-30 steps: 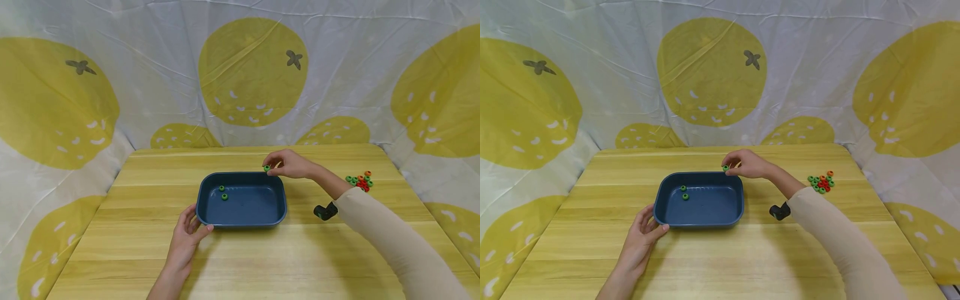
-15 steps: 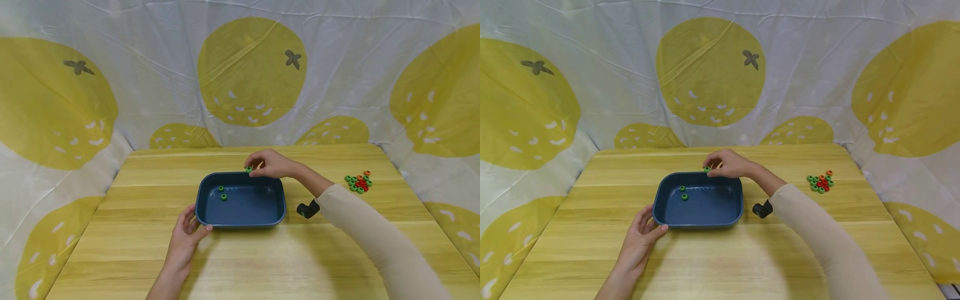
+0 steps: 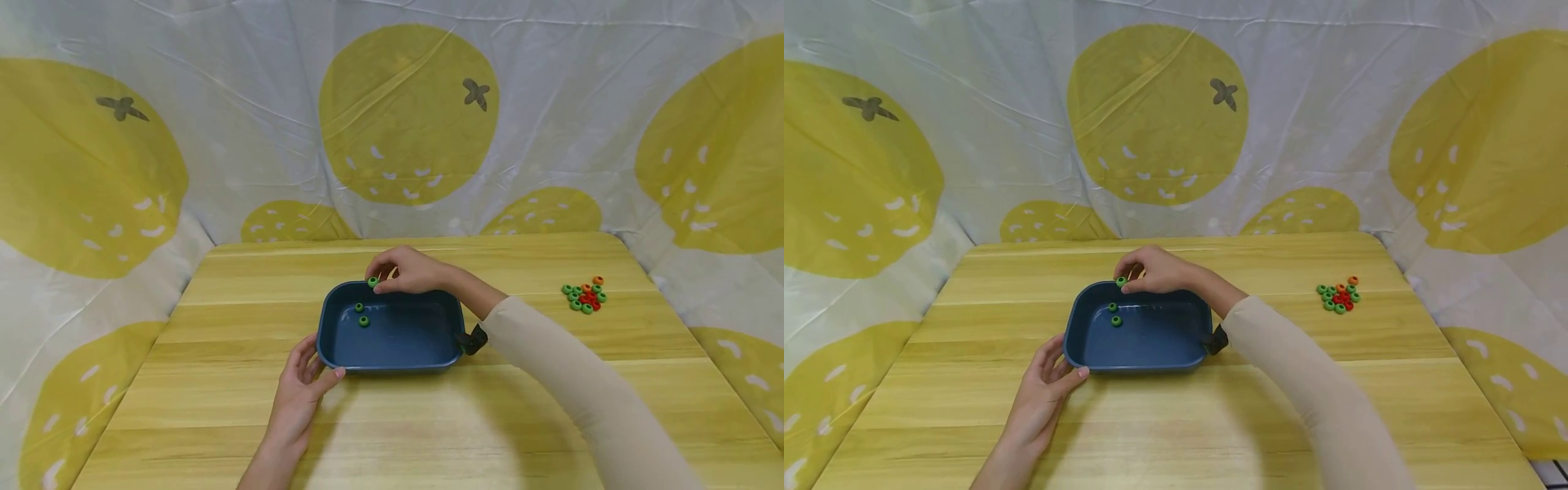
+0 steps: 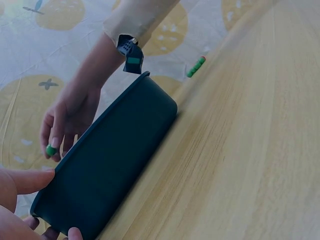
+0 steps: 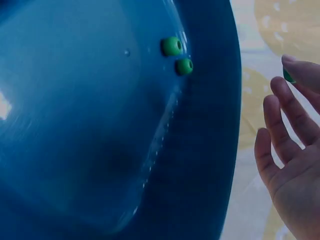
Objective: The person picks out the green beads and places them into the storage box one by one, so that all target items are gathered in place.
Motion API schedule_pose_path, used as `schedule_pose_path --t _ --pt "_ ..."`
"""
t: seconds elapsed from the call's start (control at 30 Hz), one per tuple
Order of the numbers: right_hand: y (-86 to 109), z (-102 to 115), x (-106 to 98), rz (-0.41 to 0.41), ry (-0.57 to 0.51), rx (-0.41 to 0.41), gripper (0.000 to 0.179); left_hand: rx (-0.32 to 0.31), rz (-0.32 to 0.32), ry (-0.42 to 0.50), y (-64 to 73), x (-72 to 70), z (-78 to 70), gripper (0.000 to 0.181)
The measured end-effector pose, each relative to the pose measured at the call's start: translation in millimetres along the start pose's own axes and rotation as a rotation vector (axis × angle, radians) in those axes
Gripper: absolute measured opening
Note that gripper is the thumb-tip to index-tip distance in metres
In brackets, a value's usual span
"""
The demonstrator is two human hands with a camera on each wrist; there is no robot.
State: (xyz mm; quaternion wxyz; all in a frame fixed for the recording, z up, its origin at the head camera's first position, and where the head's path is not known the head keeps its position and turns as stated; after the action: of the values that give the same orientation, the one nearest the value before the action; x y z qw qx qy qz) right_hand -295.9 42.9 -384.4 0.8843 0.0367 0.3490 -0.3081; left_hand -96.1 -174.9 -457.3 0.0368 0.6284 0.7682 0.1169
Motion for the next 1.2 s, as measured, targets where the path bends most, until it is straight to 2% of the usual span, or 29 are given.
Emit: schedule_pose_path --t 0.23,0.6,0.83,1.2 --pt "-11.5 0 7 0.021 0.007 -0.011 0.026 0.001 0.002 0.003 -0.6 -0.2 0.5 0.079" --pt "-8.4 -5 3 -0.006 -0.013 0.017 0.026 -0.007 -0.001 -0.013 2.0 0.5 0.7 0.079" --pt "1.7 -8 -6 -0.032 -0.013 0.046 0.025 -0.005 -0.003 -0.006 1.4 -0.1 -1.0 0.080" --pt "30.8 -13 -26 -0.073 -0.011 0.110 0.021 -0.007 0.000 0.012 0.3 -0.3 -1.8 0.079"
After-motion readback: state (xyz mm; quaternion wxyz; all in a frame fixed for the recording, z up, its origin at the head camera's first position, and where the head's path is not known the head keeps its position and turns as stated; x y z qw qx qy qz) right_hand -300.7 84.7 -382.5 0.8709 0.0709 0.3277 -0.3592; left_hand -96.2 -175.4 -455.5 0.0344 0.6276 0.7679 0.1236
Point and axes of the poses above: each hand's wrist, its own y-axis away from the middle knuckle, its own x-axis out of the palm, z = x × y, the point moved 2 cm from there along -y, towards the middle knuckle, and after that the axes turned 4 degrees about -z, right-handed, at the moved point
